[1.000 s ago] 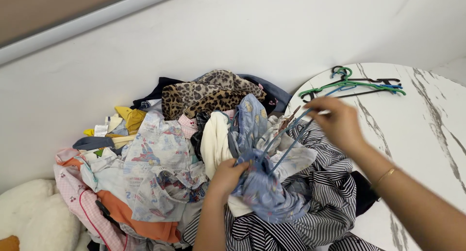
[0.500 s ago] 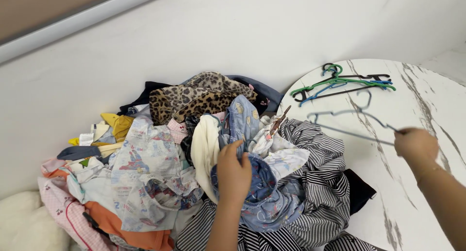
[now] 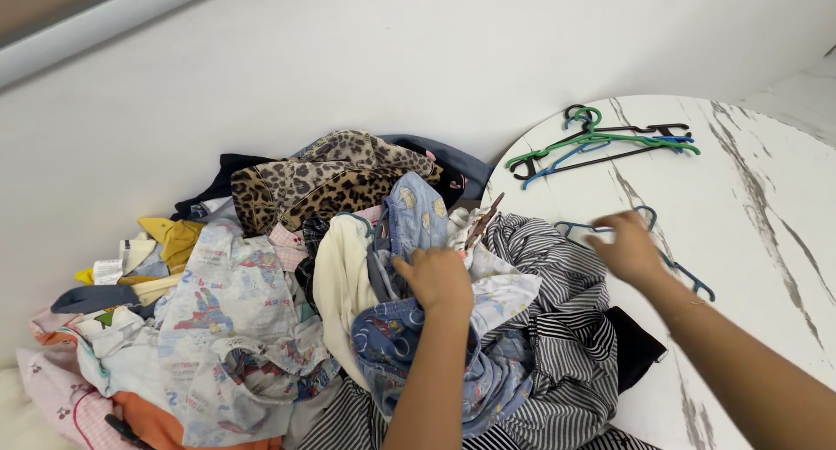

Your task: The person removes clothes from a pile and places them onto hangers. They handle various garments, including striped shirts, patterned tops, and a leopard print item, placing each onto a hanger and setting it aside on a table.

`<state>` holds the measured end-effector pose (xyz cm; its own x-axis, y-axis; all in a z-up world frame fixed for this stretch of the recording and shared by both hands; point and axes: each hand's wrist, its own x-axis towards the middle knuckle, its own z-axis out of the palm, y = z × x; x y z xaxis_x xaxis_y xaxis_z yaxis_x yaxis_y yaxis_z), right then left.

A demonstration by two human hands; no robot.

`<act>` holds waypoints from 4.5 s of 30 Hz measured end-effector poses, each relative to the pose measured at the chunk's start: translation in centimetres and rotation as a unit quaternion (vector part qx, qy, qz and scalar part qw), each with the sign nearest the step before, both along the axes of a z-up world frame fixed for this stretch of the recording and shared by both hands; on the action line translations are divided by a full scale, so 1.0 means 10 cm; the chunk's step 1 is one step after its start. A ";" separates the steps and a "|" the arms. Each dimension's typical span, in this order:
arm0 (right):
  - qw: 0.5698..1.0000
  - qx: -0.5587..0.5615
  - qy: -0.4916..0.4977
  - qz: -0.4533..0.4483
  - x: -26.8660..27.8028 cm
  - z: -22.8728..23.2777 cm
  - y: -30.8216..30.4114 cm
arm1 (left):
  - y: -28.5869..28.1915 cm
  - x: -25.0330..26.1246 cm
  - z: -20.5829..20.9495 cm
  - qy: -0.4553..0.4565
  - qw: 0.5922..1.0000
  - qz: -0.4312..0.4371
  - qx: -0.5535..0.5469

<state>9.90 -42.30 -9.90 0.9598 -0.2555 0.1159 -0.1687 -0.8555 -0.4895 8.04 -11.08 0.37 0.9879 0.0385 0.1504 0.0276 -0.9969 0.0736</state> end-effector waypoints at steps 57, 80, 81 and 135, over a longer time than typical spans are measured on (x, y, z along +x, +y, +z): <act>0.979 0.089 -0.177 -0.044 -0.08 0.26 0.45 | 0.52 -0.63 0.41 -0.210 0.763 -0.096 -0.604; 0.942 0.240 -0.053 0.228 -0.12 2.49 1.51 | 1.13 -0.82 0.81 -0.251 0.954 -0.097 -0.131; 0.931 0.296 -0.049 0.206 -0.08 2.42 1.41 | 1.16 -0.83 0.79 -0.239 0.956 -0.096 -0.143; 0.985 -0.151 0.070 -0.045 -0.46 -0.43 -1.08 | -1.70 -0.20 -0.55 0.004 0.944 -0.231 -0.236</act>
<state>5.25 -53.10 -14.22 0.9466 -0.3151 0.0688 -0.2987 -0.9369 -0.1815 6.02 -28.06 -5.09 0.9167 -0.3362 0.2159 -0.3994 -0.7587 0.5146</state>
